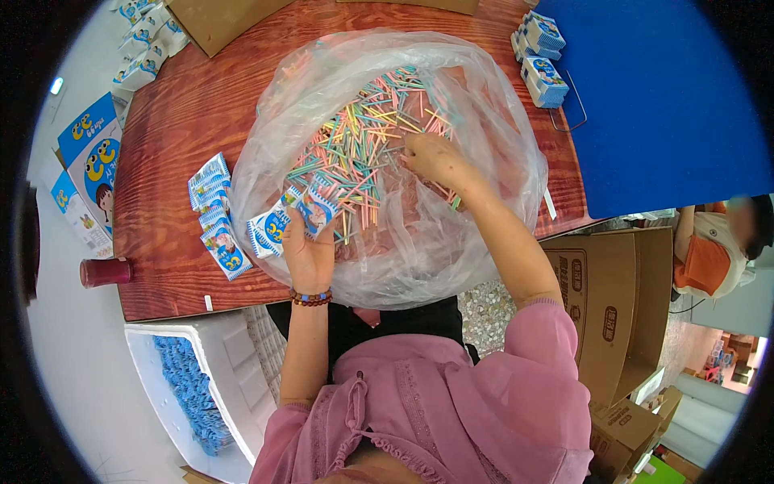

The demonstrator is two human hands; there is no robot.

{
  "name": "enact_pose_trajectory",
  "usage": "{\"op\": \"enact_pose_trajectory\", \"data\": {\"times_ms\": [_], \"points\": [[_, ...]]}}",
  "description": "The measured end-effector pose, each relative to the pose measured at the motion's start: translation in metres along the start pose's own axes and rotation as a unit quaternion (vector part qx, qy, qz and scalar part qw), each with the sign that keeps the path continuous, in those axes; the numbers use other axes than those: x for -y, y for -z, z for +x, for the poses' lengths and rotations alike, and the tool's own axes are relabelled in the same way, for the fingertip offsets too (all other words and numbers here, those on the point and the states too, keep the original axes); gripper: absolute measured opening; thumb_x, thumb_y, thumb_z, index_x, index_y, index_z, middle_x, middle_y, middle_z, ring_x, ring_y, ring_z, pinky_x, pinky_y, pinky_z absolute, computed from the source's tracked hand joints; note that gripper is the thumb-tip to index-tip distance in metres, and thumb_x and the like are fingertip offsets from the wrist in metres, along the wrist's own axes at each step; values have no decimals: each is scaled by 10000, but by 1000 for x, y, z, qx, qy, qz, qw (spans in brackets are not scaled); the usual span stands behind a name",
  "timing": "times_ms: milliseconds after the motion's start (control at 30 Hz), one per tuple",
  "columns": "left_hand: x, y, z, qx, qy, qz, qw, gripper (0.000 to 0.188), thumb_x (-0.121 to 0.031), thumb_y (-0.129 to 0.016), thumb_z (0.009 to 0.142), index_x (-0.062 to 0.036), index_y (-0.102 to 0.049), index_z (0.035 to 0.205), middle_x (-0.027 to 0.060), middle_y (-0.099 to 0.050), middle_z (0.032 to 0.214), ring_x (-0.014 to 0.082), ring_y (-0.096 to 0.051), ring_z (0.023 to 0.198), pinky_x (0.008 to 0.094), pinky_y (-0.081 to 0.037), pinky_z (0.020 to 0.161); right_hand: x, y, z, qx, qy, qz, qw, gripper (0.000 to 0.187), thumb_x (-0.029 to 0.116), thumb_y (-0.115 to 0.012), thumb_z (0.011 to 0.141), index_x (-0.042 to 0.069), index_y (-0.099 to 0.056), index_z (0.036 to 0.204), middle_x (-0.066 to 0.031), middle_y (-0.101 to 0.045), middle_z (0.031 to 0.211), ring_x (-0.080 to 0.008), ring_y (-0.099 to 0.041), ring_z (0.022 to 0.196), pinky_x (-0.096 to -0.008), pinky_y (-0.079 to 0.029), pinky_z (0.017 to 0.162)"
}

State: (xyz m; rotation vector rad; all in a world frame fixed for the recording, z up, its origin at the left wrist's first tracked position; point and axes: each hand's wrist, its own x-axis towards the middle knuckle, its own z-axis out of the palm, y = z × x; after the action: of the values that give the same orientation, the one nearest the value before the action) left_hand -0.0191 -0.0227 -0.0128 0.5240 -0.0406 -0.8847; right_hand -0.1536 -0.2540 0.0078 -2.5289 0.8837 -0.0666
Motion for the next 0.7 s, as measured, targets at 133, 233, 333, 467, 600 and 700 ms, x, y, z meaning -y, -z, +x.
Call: {"op": "enact_pose_trajectory", "data": {"times_ms": [133, 233, 333, 467, 600, 700], "points": [[-2, -3, 0, -8, 5, 1, 1000, 228, -175, -521, 992, -13, -573, 1143, 90, -642, 1149, 195, -625, 1052, 378, -513, 932, -18, -1, -1, 21, -30, 131, 991, 121, 114, -620, 805, -1, -599, 835, -107, -625, 722, -206, -607, 639, -335, -460, 575], [2, 2, 1, -12, 1, -6, 1000, 218, -170, -523, 991, -14, -575, 1134, 85, -646, 1132, 191, -626, 1046, 376, -514, 930, -10, 7, -11, -10, -62, 261, 963, 82, 90, -608, 836, 10, -592, 833, -51, -597, 710, -130, -563, 614, -273, -432, 535], [1, 0, 1, -19, 13, -15, 1000, 203, -162, -526, 989, -20, -578, 1125, 83, -648, 1123, 191, -631, 1032, 376, -517, 927, 6, 23, -24, -54, -75, 326, 941, 46, 70, -608, 879, 24, -607, 879, -5, -598, 710, -69, -560, 613, -208, -425, 508], [-1, 4, 1, -19, 7, -7, 1000, 210, -172, -528, 989, -25, -577, 1130, 85, -647, 1131, 192, -636, 1027, 380, -519, 922, 79, 31, -41, -106, 9, 550, 828, 72, 29, -611, 886, 13, -644, 948, -47, -655, 791, -103, -642, 712, -219, -498, 584], [-3, -2, 0, -5, 2, 0, 1000, 222, -182, -528, 989, -26, -580, 1138, 86, -647, 1141, 192, -635, 1035, 381, -520, 917, 120, 9, -40, -155, 127, 599, 775, 73, -2, -623, 881, 9, -659, 944, -66, -677, 871, -130, -664, 765, -253, -536, 694], [-4, -3, -2, -3, -16, 30, 999, 356, -278, -517, 992, -27, -530, 1245, 76, -624, 1197, 194, -612, 1081, 377, -508, 927, 124, 3, -42, -120, 111, 538, 827, 64, 14, -625, 892, 6, -662, 943, -61, -674, 924, -132, -656, 814, -263, -522, 742]]}}
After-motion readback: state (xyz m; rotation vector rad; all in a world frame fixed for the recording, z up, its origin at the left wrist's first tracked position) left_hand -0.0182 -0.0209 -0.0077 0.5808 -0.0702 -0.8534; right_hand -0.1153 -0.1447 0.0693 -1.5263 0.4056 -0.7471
